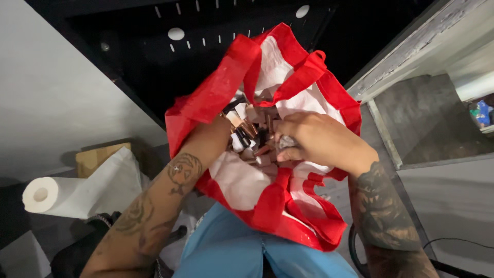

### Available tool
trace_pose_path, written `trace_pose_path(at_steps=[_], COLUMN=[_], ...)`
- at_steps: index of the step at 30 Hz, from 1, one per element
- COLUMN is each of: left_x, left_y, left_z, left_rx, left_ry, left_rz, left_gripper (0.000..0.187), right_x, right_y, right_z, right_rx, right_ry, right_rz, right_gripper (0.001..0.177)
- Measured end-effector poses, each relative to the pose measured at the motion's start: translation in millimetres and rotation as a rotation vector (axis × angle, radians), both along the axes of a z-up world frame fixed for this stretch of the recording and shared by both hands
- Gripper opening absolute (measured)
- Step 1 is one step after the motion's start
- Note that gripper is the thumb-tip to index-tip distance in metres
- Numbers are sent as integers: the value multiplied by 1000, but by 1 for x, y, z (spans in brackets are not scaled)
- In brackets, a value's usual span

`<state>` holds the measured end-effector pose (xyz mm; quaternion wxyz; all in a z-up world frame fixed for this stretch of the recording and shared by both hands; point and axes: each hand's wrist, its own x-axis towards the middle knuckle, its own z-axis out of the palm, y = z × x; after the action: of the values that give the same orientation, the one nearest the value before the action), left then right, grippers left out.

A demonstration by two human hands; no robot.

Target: The person removes cosmetic bottles and a white box from a red shopping bag, wipes each bottle with a cloth, and places them on a black shelf. The person also places the white box on the shelf.

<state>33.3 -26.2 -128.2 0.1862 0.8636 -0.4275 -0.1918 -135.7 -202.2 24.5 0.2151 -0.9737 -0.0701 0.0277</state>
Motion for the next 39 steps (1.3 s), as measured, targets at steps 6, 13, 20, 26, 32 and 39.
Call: trace_pose_path(at_steps=[6, 13, 20, 26, 32, 39], left_x=[6, 2, 1, -9, 1, -42], left_y=[-5, 22, 77, 75, 47, -56], left_z=[-4, -2, 8, 31, 19, 7], left_rx=[-192, -115, -105, -19, -344, -51], left_ry=[213, 266, 217, 394, 169, -233], left_rz=[315, 311, 289, 342, -145, -695], left_gripper=[25, 29, 33, 36, 43, 47], right_x=[1, -3, -21, -18, -13, -4], right_y=[-7, -27, -70, -74, -60, -37], right_z=[-7, -3, -6, -5, 0, 27], right_rx=[-13, -215, -681, -568, -631, -485], right_ry=[88, 191, 232, 149, 36, -99], right_rz=[-40, -179, -384, -298, -189, -71], right_gripper=[31, 29, 29, 21, 20, 60])
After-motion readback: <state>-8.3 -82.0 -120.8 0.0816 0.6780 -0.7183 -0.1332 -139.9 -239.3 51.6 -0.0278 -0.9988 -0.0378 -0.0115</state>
